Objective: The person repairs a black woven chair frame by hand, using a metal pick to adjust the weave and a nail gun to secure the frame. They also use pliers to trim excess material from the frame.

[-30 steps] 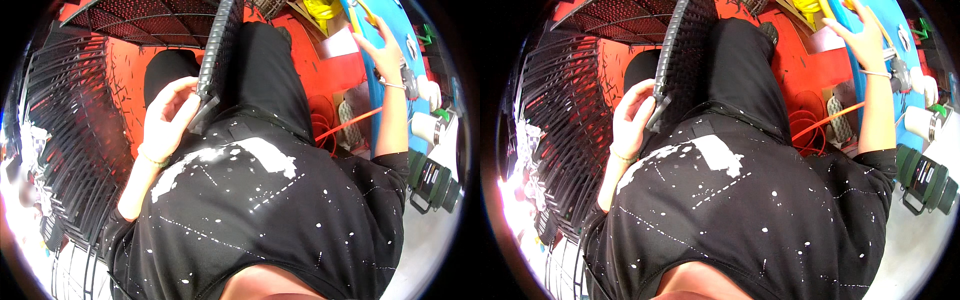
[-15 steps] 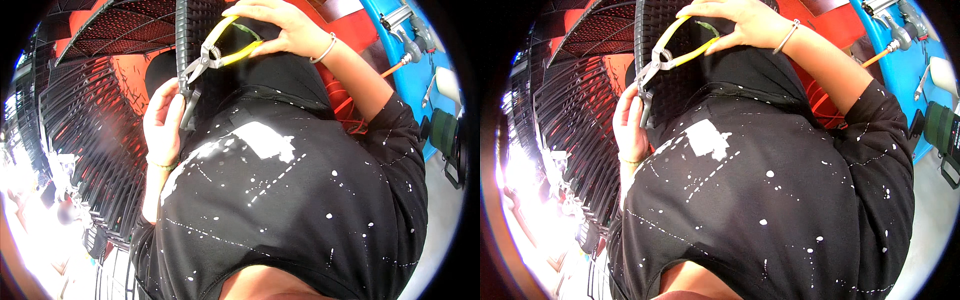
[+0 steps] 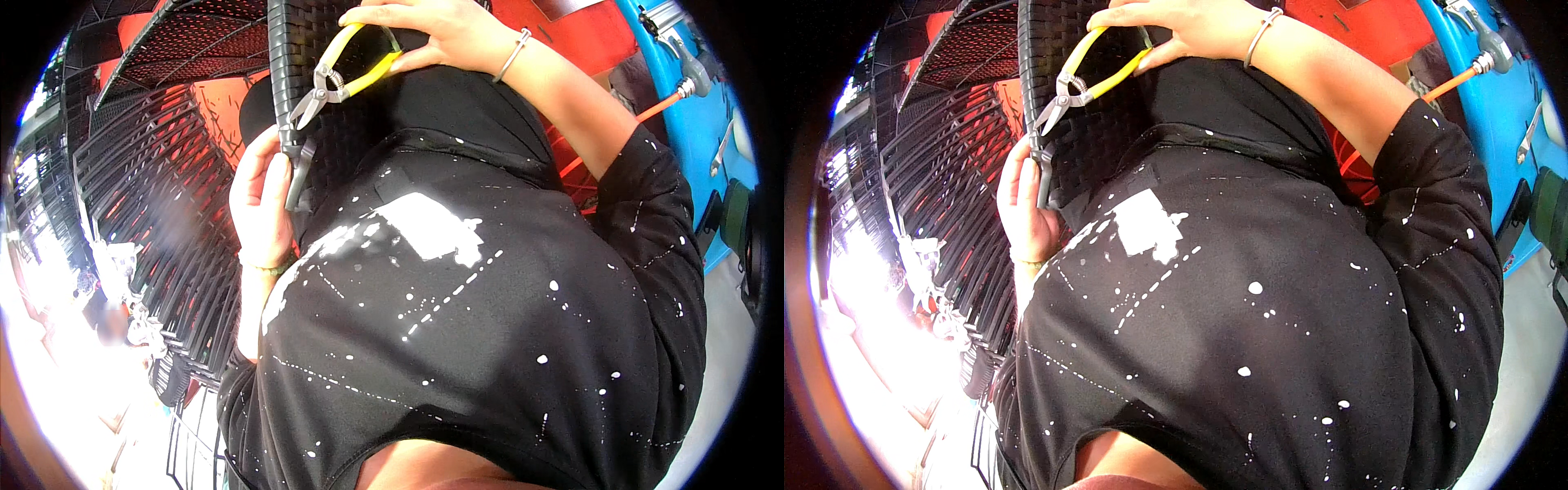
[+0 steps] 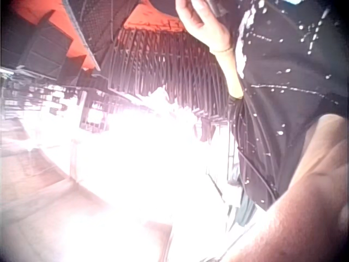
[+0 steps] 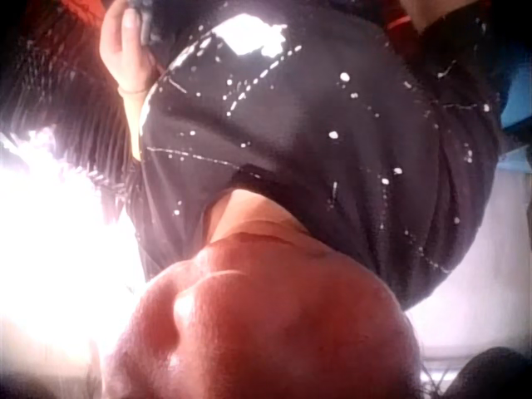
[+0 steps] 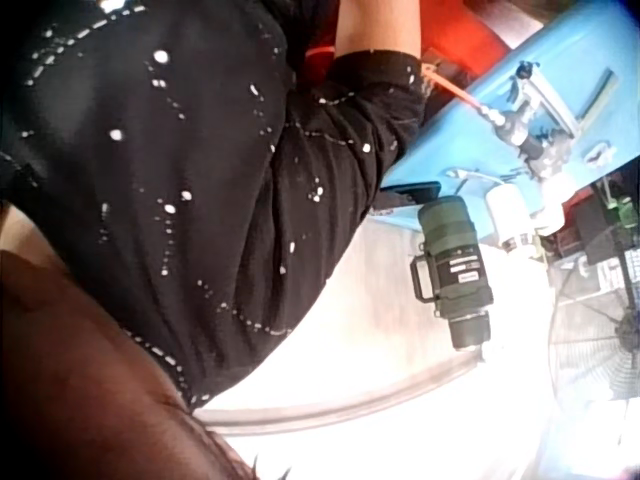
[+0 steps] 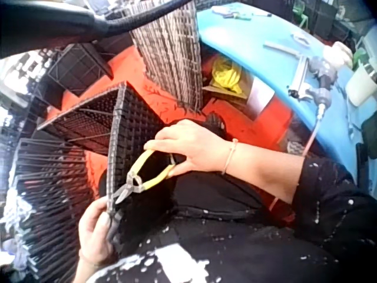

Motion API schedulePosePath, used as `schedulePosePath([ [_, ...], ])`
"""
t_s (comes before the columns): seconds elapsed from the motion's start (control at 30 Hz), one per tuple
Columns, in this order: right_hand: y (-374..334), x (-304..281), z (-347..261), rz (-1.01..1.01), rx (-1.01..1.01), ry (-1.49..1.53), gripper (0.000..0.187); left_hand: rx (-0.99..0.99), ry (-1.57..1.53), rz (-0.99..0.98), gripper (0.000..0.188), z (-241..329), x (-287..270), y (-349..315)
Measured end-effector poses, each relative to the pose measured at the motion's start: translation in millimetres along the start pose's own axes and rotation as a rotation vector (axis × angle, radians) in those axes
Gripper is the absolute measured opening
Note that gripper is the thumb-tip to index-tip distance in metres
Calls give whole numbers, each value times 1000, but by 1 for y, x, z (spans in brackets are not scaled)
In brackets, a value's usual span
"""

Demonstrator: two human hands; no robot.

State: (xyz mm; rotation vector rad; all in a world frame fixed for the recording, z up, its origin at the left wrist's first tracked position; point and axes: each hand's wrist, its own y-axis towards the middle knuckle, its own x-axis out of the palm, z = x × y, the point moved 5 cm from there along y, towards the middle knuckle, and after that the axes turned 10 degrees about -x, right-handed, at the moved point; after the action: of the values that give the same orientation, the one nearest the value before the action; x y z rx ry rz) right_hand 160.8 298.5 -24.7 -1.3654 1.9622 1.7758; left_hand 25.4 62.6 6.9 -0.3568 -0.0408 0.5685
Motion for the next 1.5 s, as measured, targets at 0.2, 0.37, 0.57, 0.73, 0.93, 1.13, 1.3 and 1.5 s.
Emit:
schedulePosePath([
  [0.2, 7, -7, -14, -25, 2, -143, 64, -16, 33, 22, 30, -1, -2, -2],
  [0.37, 9, -12, -23, -60, 9, -190, 66, 9, -3, 4, 30, 0, 0, -3],
  [0.57, 12, -17, -31, -88, -38, -233, 61, 22, -17, -5, 28, 0, 1, -1],
  [0.73, 9, -13, -27, -117, -71, -258, 58, 2, -54, 12, 28, -3, -1, 4],
  [0.93, 0, 3, -26, -167, -74, -291, 49, -10, -26, 43, 27, -5, -3, 6],
  [1.13, -18, -20, -11, -52, 700, 151, 36, 14, 9, 69, 34, -5, -3, 1],
  [1.3, -45, -40, -28, 264, 762, 379, 55, 202, 196, 59, 47, 21, 9, -2],
  [1.5, -49, -35, -57, 23, 672, 362, 73, 422, 546, 27, 41, 37, 15, 2],
])
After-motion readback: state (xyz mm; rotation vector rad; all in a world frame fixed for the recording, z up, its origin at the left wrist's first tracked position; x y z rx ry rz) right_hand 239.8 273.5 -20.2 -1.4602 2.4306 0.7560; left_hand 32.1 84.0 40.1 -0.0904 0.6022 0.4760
